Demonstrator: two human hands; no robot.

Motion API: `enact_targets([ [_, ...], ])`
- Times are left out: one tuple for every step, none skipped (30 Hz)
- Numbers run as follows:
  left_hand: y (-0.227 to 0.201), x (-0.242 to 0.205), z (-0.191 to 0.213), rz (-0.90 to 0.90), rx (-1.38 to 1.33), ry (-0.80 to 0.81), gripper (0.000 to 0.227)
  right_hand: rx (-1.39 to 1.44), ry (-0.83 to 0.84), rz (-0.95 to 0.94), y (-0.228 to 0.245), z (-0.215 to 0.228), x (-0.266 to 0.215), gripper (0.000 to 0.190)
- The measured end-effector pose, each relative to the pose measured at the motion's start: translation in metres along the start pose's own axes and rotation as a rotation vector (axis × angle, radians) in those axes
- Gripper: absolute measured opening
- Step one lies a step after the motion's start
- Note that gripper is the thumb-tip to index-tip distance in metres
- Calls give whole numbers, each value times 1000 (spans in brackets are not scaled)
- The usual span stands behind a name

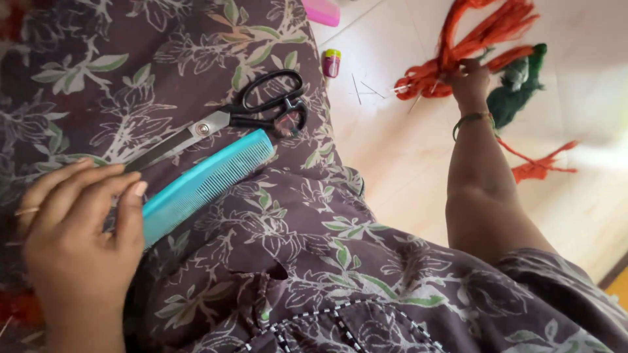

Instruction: The person is seen manually attaching decorative tassels to the edge of a striped orange fabric using thread, a needle, and scissors.

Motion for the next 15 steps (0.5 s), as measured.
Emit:
enact_targets([
  [-2, 2, 1, 4, 10, -4, 5, 9, 0, 7, 11, -2, 2, 49],
  [-3, 5, 2, 18, -10, 1, 7, -9, 12, -106, 14, -2, 2, 34],
  [-5, 9, 3, 32, -29, 6, 9, -25, 25, -219, 18, -1, 2, 21],
  [-3, 7, 3, 26, -25, 3, 9, -20, 20, -223, 23, 3, 4, 21],
  [-1, 5, 1, 18, 2, 16, 7, -91, -73, -147, 32, 9, 7, 18],
  [0, 1, -1, 18, 28, 28, 5, -165, -163, -65, 42, 16, 11, 19],
  [2, 2, -2, 18, 30, 23, 5, -163, -167, -62, 40, 13, 28, 19],
  [3, 0, -2, 24, 34, 44, 5, -61, -92, -80, 36, 9, 38, 16],
  [4, -2, -3, 30, 37, 65, 6, 40, -18, -98, 30, 5, 47, 14],
  [3, -1, -4, 28, 32, 70, 6, 36, -15, -103, 72, 25, 39, 14],
  [2, 0, -5, 23, 10, 59, 6, 324, 221, -375, 109, 38, 32, 17],
  [1, 3, -5, 17, -10, 45, 6, 615, 452, -645, 153, 55, 22, 19],
  [0, 4, -5, 15, -13, 46, 6, 614, 450, -648, 148, 53, 25, 19],
  [-1, 6, -4, 15, 6, 47, 5, 540, 431, -631, 145, 49, 31, 21],
  [-1, 7, -3, 15, 24, 48, 5, 466, 411, -614, 144, 46, 36, 22],
])
Point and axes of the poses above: each hand's wrist, its own x-axis towards the middle knuckle, its own z-axis out of the back of the hand, y = z × x, the point moved 4 cm from there along x, towards the middle knuckle, and after that the axes turned 14 degrees about -z, right-handed, at the moved point
